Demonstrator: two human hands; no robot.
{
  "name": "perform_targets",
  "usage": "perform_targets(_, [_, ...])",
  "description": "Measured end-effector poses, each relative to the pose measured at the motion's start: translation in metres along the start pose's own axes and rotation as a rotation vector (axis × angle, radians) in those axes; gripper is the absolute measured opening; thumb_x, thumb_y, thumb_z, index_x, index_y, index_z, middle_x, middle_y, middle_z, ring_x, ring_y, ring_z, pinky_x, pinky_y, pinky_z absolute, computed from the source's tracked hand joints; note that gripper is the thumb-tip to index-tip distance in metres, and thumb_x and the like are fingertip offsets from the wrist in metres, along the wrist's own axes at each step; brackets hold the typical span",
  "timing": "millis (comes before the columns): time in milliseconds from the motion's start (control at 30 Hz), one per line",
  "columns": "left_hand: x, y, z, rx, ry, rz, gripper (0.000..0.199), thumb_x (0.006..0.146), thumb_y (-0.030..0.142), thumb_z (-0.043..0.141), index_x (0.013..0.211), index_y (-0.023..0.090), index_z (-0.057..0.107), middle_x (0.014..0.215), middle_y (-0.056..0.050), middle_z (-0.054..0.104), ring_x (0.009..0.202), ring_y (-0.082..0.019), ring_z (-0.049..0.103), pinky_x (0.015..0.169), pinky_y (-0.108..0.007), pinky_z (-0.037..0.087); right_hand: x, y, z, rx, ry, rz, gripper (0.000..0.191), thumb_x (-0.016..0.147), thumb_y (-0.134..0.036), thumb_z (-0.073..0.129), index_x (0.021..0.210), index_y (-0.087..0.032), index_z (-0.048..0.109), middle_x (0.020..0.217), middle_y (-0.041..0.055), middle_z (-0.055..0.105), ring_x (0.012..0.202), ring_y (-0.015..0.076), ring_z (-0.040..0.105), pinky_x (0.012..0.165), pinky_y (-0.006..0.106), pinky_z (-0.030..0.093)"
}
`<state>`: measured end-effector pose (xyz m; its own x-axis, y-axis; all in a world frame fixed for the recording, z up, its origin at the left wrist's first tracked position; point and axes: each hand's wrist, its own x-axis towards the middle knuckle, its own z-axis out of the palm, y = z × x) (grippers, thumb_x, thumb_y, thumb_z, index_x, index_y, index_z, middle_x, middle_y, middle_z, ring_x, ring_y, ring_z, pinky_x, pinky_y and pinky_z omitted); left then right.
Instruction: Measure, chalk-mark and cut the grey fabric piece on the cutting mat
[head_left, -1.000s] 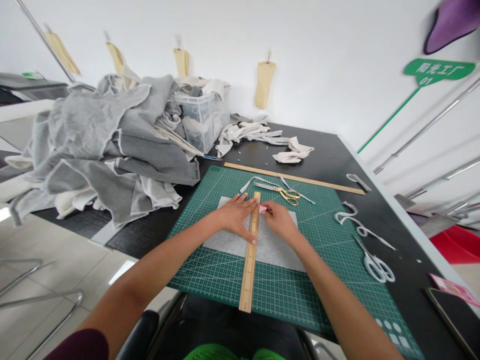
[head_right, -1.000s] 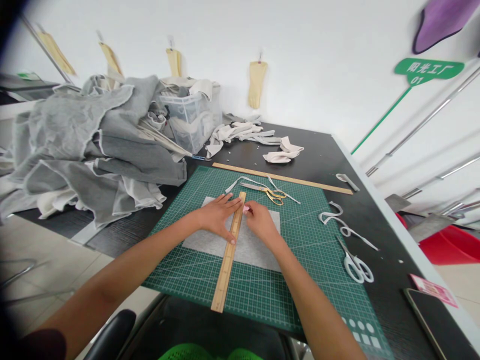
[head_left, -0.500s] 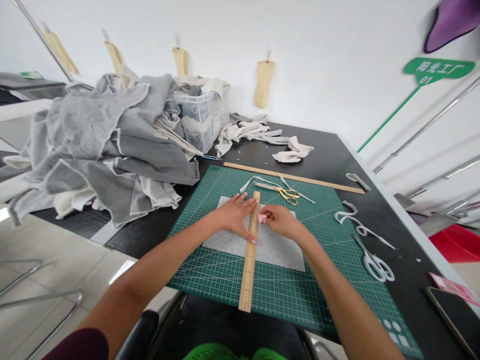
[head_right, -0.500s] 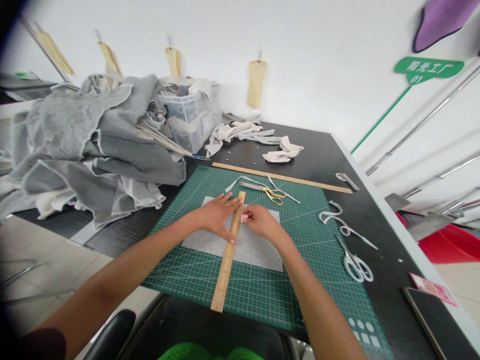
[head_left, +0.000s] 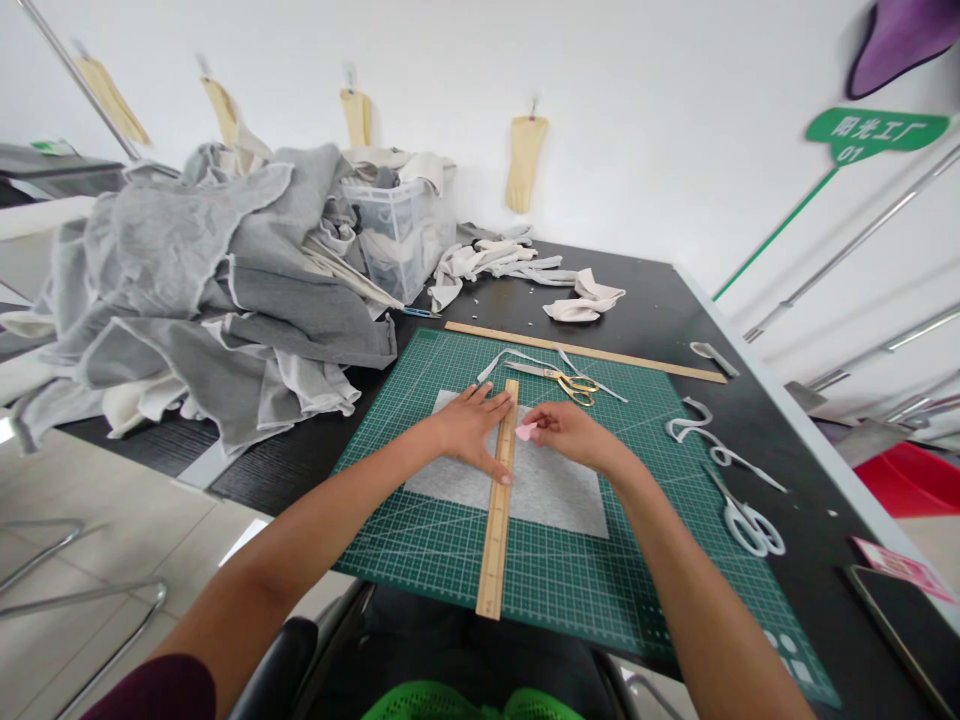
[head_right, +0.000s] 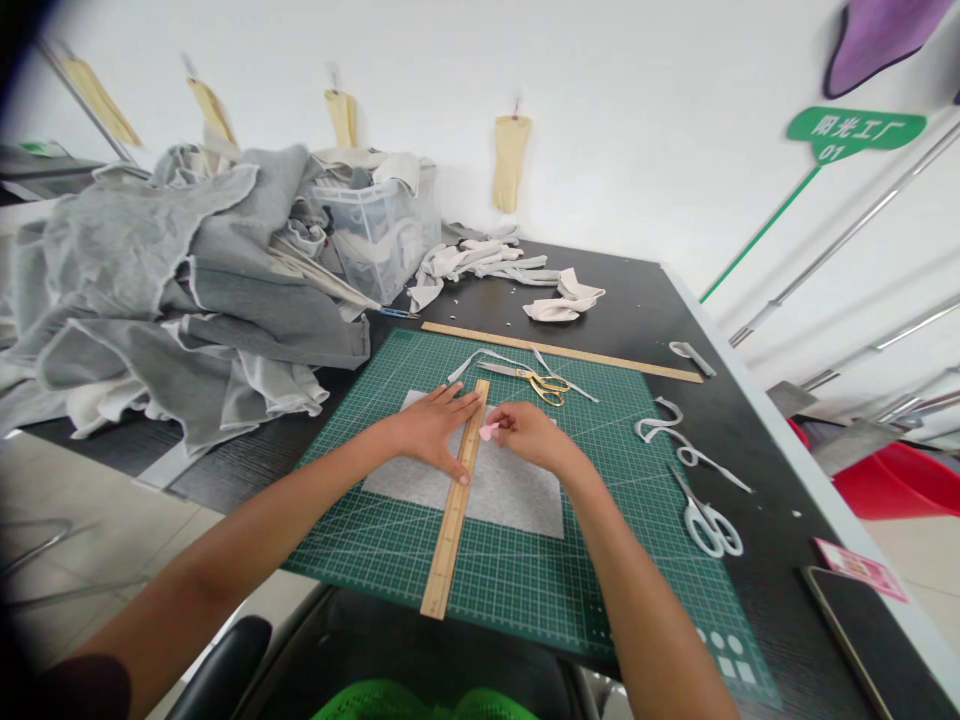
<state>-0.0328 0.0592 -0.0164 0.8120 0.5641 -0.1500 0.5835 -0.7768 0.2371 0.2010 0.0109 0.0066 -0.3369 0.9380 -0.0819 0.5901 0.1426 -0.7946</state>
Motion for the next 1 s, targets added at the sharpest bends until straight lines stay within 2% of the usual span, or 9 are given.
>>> perform_targets(167, [0.0, 0.0, 0.001, -0.005, 0.013, 0.004, 0.134, 0.065, 0.091, 0.056, 0.164, 0.017, 0.004, 0.172, -0.009, 0.003, 0.157, -0.042, -0.001, 0.128, -0.053, 0.003, 0.004, 0.006, 0.004, -0.073, 0.149, 0.034, 0.019, 0.077, -0.009, 0.062, 0.093, -0.015, 0.071, 0.081, 0.0061, 0.073, 0.074, 0.0203, 0.067, 0.069, 0.031, 0.05])
perform_targets(500, [-0.001, 0.001, -0.001, 0.005, 0.021, 0.008, 0.134, 0.065, 0.093, 0.054, 0.164, 0.015, 0.01, 0.171, -0.012, 0.008, 0.157, -0.044, 0.002, 0.128, -0.054, 0.003, 0.001, -0.004, 0.018, -0.187, 0.136, 0.038, 0.018, 0.077, -0.003, 0.061, 0.086, -0.016, 0.07, 0.078, 0.0034, 0.072, 0.072, 0.0182, 0.065, 0.066, 0.026, 0.045])
perform_targets(733, [-0.003, 0.002, -0.003, -0.018, 0.037, 0.024, 0.135, 0.062, 0.094, 0.056, 0.164, 0.016, 0.013, 0.171, -0.013, 0.011, 0.156, -0.046, 0.004, 0.127, -0.056, 0.005, 0.001, -0.012, 0.028, -0.254, 0.167, 0.059, 0.011, 0.086, -0.01, 0.06, 0.09, -0.017, 0.068, 0.084, 0.0063, 0.075, 0.077, 0.0206, 0.068, 0.068, 0.027, 0.047])
perform_targets(1000, [-0.002, 0.001, -0.003, -0.018, 0.039, 0.016, 0.139, 0.061, 0.095, 0.056, 0.164, 0.013, 0.012, 0.171, -0.015, 0.011, 0.156, -0.046, 0.005, 0.127, -0.057, 0.006, -0.025, -0.016, 0.041, -0.243, 0.16, 0.05, 0.015, 0.087, -0.008, 0.059, 0.095, -0.017, 0.068, 0.091, 0.0076, 0.077, 0.084, 0.0222, 0.07, 0.074, 0.029, 0.047])
